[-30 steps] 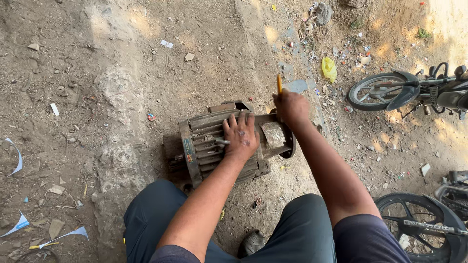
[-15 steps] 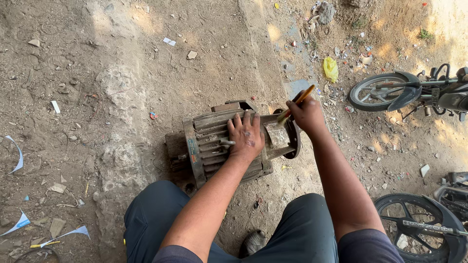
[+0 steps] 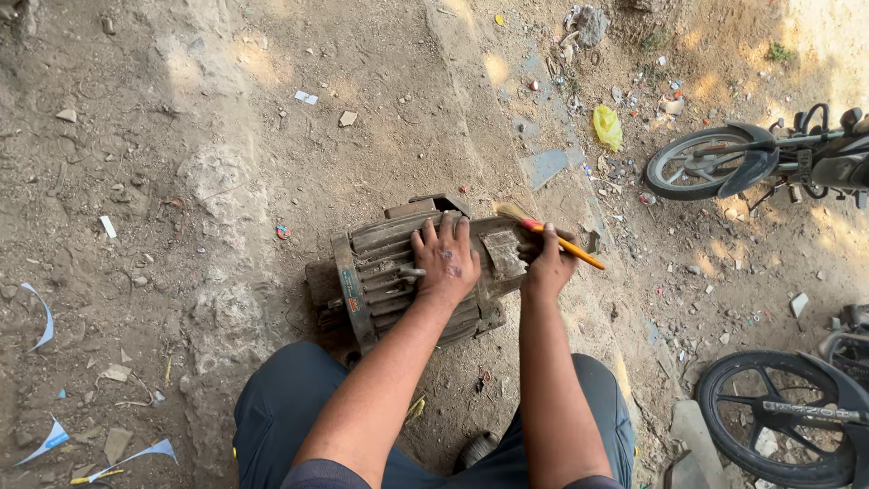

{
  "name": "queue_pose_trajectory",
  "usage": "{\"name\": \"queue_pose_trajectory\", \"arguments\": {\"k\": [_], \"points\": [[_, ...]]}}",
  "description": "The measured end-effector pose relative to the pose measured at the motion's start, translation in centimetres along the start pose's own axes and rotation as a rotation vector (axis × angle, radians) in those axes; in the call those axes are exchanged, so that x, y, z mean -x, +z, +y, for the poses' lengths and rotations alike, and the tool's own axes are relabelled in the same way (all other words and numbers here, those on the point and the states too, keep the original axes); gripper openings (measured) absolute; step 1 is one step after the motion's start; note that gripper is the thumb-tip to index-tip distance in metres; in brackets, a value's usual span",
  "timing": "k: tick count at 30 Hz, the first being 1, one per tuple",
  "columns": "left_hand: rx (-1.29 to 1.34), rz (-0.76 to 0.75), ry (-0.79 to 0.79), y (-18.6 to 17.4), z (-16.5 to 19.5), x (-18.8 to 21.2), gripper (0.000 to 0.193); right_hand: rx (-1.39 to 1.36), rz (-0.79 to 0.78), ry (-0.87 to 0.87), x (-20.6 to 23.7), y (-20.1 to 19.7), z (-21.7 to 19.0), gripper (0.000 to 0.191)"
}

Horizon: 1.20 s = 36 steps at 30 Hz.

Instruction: The person cuts a piece of adhesive-backed paper with scissors on a workbench, then carries an electric motor outside, sits on the ground, and brushes the motor housing and mounting surface with a paintbrush, rotating the motor to reach different sides.

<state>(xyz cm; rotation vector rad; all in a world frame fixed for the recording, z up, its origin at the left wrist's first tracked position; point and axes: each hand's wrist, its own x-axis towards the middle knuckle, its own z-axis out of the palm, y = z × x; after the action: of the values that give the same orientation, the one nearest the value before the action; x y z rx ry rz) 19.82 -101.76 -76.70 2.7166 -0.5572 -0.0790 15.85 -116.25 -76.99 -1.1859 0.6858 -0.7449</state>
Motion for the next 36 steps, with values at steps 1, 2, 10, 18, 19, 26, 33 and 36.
{"name": "queue_pose_trajectory", "arguments": {"k": [1,2,10,18,19,26,33,36], "points": [[-0.001,0.012,0.010,0.0,0.1,0.1,0.064,0.033,0.031,-0.011,0.1,-0.3,-0.3,0.020],[-0.001,0.027,0.014,0.0,0.1,0.1,0.064,0.068,0.056,-0.021,0.3,-0.5,-0.6,0.021],[0.011,0.013,0.010,0.2,0.2,0.2,0.063,0.027,-0.081,-0.125,-0.6,-0.2,-0.7,0.016],[0.001,0.035,0.013,0.2,0.3,0.2,0.062,0.322,-0.229,-0.268,-1.3,-0.1,-0.8,0.011],[0.003,0.027,0.011,0.2,0.3,0.2,0.062,0.125,-0.135,-0.089,-1.7,-0.4,-0.9,0.011],[0.011,0.050,0.016,0.0,0.2,0.4,0.063,0.571,-0.299,-0.122,-5.5,-5.1,-4.4,0.018],[-0.012,0.045,0.012,-0.3,0.2,0.2,0.063,1.490,-0.730,-0.339,-8.7,1.4,-5.5,0.035],[0.028,0.058,-0.002,-0.2,0.1,0.4,0.064,1.622,-0.885,-0.264,-9.6,5.2,-5.4,0.032]]}}
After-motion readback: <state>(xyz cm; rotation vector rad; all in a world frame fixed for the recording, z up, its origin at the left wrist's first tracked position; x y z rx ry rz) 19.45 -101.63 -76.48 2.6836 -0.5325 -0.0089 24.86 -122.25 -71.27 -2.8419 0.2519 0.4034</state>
